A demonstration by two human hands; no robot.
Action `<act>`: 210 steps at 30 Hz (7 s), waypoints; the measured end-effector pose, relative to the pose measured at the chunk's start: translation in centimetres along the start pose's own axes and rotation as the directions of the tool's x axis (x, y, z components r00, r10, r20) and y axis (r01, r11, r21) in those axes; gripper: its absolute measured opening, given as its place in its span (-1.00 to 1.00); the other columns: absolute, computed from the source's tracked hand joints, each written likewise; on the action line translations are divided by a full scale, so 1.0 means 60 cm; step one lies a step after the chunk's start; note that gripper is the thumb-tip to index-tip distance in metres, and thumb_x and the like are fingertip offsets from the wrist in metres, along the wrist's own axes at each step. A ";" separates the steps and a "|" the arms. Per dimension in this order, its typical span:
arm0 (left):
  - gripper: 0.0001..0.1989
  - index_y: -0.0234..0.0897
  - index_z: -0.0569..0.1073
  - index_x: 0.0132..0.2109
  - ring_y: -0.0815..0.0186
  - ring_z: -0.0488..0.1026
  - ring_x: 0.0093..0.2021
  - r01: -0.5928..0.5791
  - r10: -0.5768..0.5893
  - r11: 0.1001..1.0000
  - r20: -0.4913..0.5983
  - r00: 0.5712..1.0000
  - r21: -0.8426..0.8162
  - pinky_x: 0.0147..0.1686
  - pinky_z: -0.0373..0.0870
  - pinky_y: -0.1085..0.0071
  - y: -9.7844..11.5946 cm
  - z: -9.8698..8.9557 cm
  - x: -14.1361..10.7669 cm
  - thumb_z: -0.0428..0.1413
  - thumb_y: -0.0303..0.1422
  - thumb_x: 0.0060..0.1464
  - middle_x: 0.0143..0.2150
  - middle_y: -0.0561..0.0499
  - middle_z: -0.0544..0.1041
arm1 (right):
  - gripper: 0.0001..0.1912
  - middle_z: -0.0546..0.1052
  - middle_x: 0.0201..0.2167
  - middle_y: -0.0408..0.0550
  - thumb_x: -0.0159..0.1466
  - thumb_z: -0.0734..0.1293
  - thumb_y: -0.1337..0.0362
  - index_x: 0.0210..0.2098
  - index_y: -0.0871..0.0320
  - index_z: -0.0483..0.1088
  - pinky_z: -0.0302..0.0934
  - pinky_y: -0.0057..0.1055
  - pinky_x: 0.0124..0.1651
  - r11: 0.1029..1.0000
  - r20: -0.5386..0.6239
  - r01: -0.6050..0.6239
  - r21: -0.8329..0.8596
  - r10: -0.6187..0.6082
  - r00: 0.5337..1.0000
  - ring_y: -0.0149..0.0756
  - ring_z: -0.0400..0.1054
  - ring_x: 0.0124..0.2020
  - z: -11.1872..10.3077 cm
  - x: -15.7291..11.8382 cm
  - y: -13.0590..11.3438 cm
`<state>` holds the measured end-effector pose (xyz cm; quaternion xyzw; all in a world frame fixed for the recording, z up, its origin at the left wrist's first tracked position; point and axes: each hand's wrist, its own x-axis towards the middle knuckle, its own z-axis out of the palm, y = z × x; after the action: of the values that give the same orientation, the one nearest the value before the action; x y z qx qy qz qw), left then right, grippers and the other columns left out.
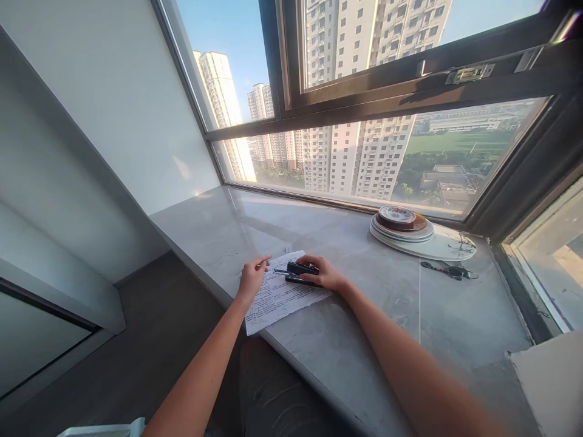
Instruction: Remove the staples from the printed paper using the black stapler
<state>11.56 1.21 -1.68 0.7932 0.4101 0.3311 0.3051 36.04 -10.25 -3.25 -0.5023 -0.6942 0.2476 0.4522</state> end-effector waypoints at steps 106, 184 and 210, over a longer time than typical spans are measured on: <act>-0.67 -0.13 0.45 0.01 0.10 0.41 0.08 0.085 0.003 0.896 -0.199 0.980 0.435 0.09 0.28 0.19 -0.121 -0.030 -0.017 -0.03 -0.55 0.21 0.05 -0.07 0.49 | -0.35 0.00 0.47 -0.02 0.48 0.03 -0.09 0.45 0.05 0.02 -0.27 0.06 0.49 0.871 0.468 0.236 -0.432 -0.007 0.884 -0.06 -0.21 0.49 -0.007 0.147 0.159; -0.43 -0.15 0.21 0.40 0.04 -0.16 0.51 -0.145 0.055 0.889 0.214 0.975 0.435 0.44 -0.19 -0.02 -0.035 0.117 -0.017 -0.22 -0.08 0.36 0.52 -0.06 0.01 | -0.78 0.58 -0.16 -0.05 0.24 0.29 0.41 -0.14 0.03 0.40 0.02 -0.30 -0.15 0.533 -0.161 -0.305 -0.789 0.299 0.941 -0.11 0.35 -0.08 -0.099 -0.094 -0.026; -0.40 -0.13 0.19 0.41 0.02 -0.18 0.51 -0.165 0.052 0.898 0.274 0.960 0.407 0.44 -0.19 -0.03 -0.018 0.103 -0.023 -0.13 -0.05 0.32 0.52 -0.04 -0.02 | -0.66 0.54 -0.05 0.00 0.39 0.22 0.02 0.01 0.00 0.47 0.14 -0.15 0.08 0.758 -0.276 -0.288 -0.585 0.148 0.950 -0.07 0.34 -0.02 -0.055 -0.065 -0.025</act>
<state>15.25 -0.76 -6.53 0.8984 0.3843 0.1448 0.1558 38.57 -14.77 -2.01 -0.7235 -0.6208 0.0024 0.3020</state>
